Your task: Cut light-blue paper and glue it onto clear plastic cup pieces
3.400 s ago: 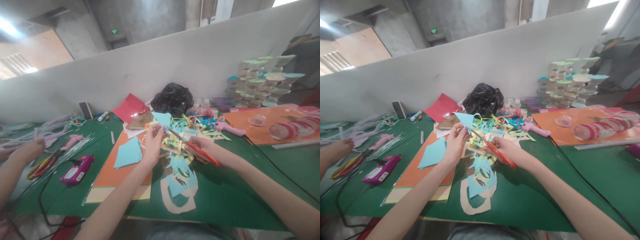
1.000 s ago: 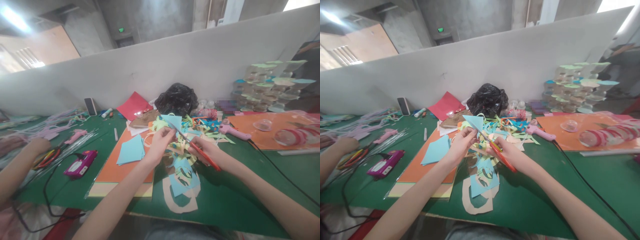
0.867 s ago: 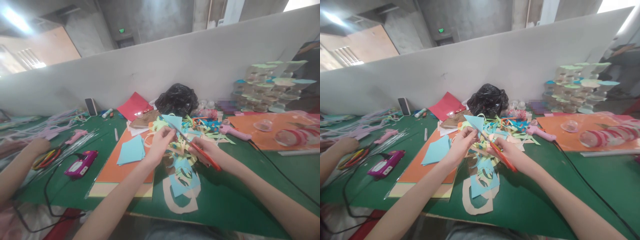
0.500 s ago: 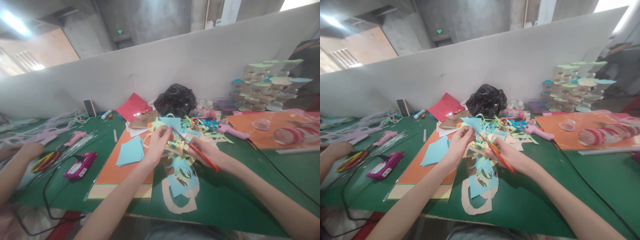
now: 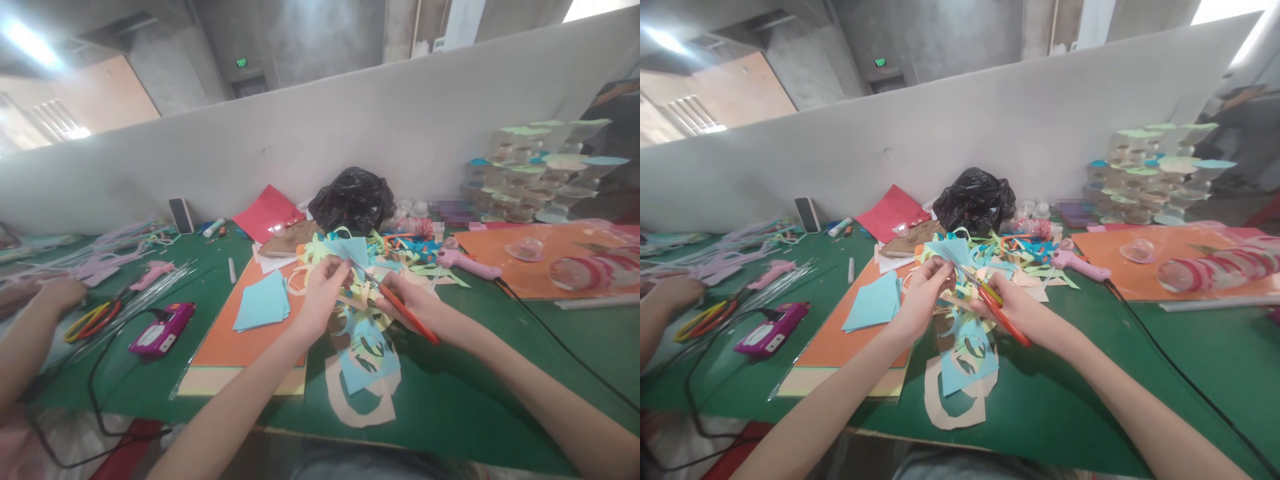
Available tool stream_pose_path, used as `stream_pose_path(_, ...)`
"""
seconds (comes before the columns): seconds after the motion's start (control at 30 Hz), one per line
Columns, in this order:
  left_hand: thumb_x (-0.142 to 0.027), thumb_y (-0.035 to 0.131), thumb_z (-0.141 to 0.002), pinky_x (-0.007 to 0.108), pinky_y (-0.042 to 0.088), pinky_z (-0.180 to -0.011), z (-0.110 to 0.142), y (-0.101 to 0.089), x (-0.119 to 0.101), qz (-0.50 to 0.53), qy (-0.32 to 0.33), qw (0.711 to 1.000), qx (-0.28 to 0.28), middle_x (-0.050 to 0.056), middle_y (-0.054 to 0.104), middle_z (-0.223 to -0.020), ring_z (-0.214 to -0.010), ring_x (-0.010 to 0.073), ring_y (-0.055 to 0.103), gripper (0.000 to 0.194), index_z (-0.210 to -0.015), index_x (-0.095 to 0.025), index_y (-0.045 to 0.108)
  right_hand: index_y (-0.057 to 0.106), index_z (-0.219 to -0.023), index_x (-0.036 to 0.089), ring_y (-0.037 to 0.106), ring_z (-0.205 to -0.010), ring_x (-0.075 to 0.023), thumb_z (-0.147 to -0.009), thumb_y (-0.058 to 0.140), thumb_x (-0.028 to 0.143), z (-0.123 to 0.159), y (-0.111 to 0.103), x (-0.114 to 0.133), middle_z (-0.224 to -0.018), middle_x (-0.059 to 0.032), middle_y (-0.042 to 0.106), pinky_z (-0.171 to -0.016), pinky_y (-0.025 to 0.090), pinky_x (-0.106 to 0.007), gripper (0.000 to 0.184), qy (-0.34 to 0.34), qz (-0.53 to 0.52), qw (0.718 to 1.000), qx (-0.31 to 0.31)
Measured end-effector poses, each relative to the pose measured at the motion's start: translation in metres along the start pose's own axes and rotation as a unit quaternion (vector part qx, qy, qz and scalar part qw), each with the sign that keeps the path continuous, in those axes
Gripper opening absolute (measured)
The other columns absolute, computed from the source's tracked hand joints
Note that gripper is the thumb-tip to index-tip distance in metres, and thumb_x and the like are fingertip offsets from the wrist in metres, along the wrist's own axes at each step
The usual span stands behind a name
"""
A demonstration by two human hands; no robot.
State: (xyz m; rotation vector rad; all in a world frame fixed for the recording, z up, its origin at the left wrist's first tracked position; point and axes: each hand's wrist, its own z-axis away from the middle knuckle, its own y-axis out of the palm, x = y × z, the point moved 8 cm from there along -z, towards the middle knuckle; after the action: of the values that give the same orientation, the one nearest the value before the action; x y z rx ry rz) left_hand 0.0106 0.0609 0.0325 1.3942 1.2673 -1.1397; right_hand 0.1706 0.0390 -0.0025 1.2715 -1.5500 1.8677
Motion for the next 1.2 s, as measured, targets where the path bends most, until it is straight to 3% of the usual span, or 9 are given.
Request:
stream_pose_path(0.3,-0.039,0.061,-0.089,0.025,0.043,-0.071,-0.001,-0.003,-0.004,-0.014,0.001,1.000,-0.013,-0.004,0.051,-0.072,-0.068,0.0105,0.050,0.025,-0.077,-0.021,0.049,0.036,-0.088,0.023,0.044,-0.062,-0.0130,-0.087,0.054,0.067,-0.003,0.001,-0.010,-0.070,0.0045,0.049,-0.057,0.032,-0.025,0.047,0.014,0.003,1.000,0.008)
stream_pose_path(0.63,-0.038,0.056,-0.092,0.026,0.041,-0.070,0.003,0.003,-0.003,-0.036,0.019,0.999,-0.007,-0.004,0.052,-0.068,-0.066,0.0110,0.049,0.026,-0.074,-0.021,0.046,0.036,-0.090,0.023,0.045,-0.062,-0.0145,-0.089,0.053,0.065,0.003,0.000,0.001,-0.070,0.0029,0.050,-0.054,0.034,-0.026,0.045,-0.008,0.009,1.000,0.007)
stream_pose_path(0.93,-0.039,0.058,-0.089,0.028,0.039,-0.069,0.006,0.000,-0.001,-0.026,0.012,0.999,-0.033,-0.004,0.050,-0.065,-0.066,0.0118,0.049,0.029,-0.071,-0.021,0.046,0.038,-0.083,0.023,0.037,-0.055,-0.0112,-0.086,0.051,0.072,-0.002,0.006,-0.003,-0.062,0.0063,0.041,-0.051,0.029,-0.024,0.051,0.026,-0.015,1.000,-0.002)
stream_pose_path(1.1,-0.037,0.059,-0.088,0.027,0.038,-0.067,0.008,0.003,-0.005,-0.041,0.009,0.999,-0.025,-0.004,0.050,-0.064,-0.065,0.0116,0.047,0.028,-0.069,-0.020,0.047,0.038,-0.088,0.023,0.041,-0.060,-0.0121,-0.087,0.054,0.067,0.001,0.004,0.003,-0.069,0.0043,0.046,-0.054,0.034,-0.024,0.047,-0.035,-0.014,0.999,-0.010)
stream_pose_path(1.2,-0.037,0.060,-0.088,0.027,0.038,-0.067,0.011,0.005,-0.004,-0.055,0.003,0.998,-0.022,-0.004,0.050,-0.064,-0.065,0.0118,0.046,0.029,-0.069,-0.020,0.046,0.039,-0.083,0.023,0.040,-0.056,-0.0114,-0.082,0.054,0.073,0.000,0.000,0.004,-0.063,0.0053,0.044,-0.051,0.032,-0.024,0.053,-0.009,-0.018,1.000,-0.012)
